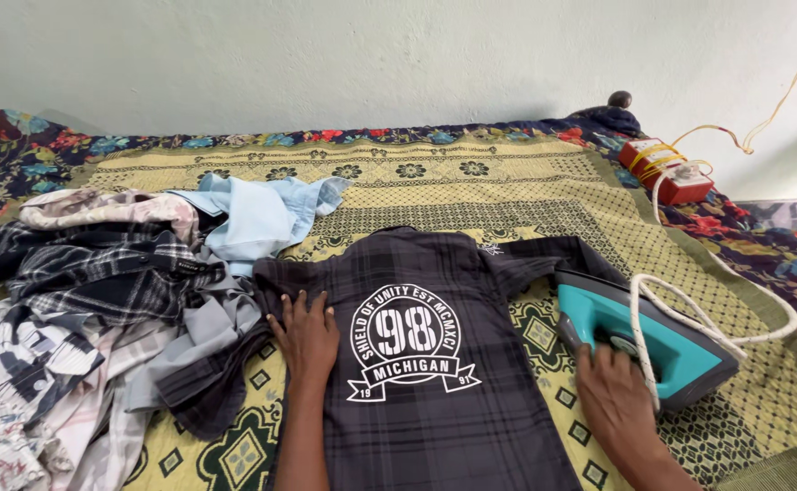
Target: The person irons a dark plaid shirt on a bed, smoothing the fabric and adjusting the garment before moving the iron across the surface. After finishing the first shirt, the person picks up a light-colored patterned shirt, lays it flat, and begins ironing it as well.
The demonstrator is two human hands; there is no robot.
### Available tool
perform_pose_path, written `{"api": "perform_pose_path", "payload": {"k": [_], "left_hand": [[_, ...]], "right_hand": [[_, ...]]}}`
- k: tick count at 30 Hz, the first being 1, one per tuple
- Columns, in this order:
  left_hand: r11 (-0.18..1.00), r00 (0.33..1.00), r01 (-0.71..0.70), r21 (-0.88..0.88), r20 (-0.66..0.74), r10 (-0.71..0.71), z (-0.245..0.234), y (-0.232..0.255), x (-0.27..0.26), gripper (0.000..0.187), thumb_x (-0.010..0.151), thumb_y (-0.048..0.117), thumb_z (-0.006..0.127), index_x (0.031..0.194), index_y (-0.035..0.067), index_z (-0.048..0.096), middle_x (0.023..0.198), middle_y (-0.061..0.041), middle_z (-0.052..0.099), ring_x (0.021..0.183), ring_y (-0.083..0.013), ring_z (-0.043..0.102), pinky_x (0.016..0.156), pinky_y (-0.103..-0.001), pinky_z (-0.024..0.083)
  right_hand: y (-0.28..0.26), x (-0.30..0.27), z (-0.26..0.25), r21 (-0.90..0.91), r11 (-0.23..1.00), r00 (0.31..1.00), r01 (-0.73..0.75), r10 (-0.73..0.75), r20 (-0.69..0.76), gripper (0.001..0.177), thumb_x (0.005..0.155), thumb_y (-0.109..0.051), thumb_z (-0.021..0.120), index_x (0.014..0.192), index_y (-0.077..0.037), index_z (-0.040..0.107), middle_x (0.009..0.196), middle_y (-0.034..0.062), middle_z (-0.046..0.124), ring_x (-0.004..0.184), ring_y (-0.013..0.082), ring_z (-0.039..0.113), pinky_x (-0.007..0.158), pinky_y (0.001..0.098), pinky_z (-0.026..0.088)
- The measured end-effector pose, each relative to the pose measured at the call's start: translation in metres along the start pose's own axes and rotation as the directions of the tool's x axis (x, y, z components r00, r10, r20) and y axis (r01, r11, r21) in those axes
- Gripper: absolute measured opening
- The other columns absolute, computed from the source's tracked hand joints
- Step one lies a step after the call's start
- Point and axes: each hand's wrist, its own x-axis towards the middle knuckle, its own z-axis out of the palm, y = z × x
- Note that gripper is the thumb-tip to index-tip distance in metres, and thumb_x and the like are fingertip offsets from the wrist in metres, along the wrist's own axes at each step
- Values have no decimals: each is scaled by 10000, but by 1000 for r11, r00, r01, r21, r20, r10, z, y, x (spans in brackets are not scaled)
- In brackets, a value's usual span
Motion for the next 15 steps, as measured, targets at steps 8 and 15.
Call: {"api": "perform_pose_path", "payload": {"k": [8, 15], "left_hand": [[867, 965, 71, -493, -187, -185, -43, -16, 0, 239, 976, 209, 590, 1136, 127, 748, 1150, -133, 745, 1051, -342, 712, 895, -473, 575], [949, 947, 308, -71, 120, -298, -96, -23, -17, 343, 877, 439, 756, 993, 117, 779, 951, -144, 760, 958, -379, 710, 812, -495, 549]], "right_hand": [[23, 39, -28, -80, 996, 957, -26, 48, 286, 589, 1031, -150, 383, 1606, -127, 256, 1140, 305, 592, 860, 298, 635, 639, 377, 607], [57, 67, -149, 205, 900, 809, -384, 221, 545, 720, 1034, -554, 427, 1660, -250, 245, 887, 149, 736, 712, 287, 757, 613, 409, 649]]}}
